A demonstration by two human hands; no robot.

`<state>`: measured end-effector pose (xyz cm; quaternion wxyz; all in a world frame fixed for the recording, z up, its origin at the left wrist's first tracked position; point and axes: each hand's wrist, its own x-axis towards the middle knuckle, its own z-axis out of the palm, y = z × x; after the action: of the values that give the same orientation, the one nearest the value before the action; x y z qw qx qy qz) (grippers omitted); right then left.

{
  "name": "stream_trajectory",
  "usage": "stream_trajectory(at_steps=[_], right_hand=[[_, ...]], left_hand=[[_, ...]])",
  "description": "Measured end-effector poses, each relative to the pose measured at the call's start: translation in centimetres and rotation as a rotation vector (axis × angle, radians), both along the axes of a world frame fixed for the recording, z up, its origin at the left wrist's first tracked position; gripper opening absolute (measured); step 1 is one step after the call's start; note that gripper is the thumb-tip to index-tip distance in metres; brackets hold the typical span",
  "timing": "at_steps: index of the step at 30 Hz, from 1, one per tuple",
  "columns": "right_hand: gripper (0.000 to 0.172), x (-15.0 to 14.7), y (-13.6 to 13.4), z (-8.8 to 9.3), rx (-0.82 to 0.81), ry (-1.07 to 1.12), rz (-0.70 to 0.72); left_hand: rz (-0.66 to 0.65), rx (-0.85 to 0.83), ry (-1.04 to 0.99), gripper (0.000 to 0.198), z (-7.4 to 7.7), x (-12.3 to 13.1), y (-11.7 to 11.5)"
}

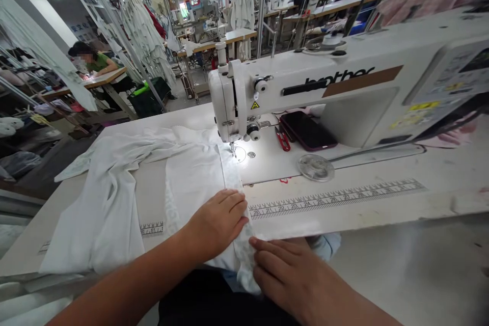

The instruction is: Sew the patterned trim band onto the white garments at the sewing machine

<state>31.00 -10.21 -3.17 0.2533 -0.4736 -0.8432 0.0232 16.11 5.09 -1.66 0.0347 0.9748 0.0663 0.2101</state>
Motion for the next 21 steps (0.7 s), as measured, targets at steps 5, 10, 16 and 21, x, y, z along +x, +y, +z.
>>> stream_trajectory(at_steps=[5,10,16,21], right_hand=[[0.031,0.3,0.1,0.6,0.001,0.018,-0.009],[0.039,1.0,0.6,0.9,-0.016,0.022,0.000],[0.033,2.2,2.5,0.4,-0.105,0.082,0.036],[0.021,3.1,4.6,0.8,-0.134,0.102,-0.009]], left_hand=[[0.001,0.036,-0.031,0.023,-0.4,-0.2,-0.6],[-0.002,-0.012,-0.031,0.024,-0.4,-0.1,-0.2],[0.007,0.005,-0.026,0.023,-0.3,0.9,1.7],[0.014,0.008,-0.028,0.024,-0.6,1.6,3.9]])
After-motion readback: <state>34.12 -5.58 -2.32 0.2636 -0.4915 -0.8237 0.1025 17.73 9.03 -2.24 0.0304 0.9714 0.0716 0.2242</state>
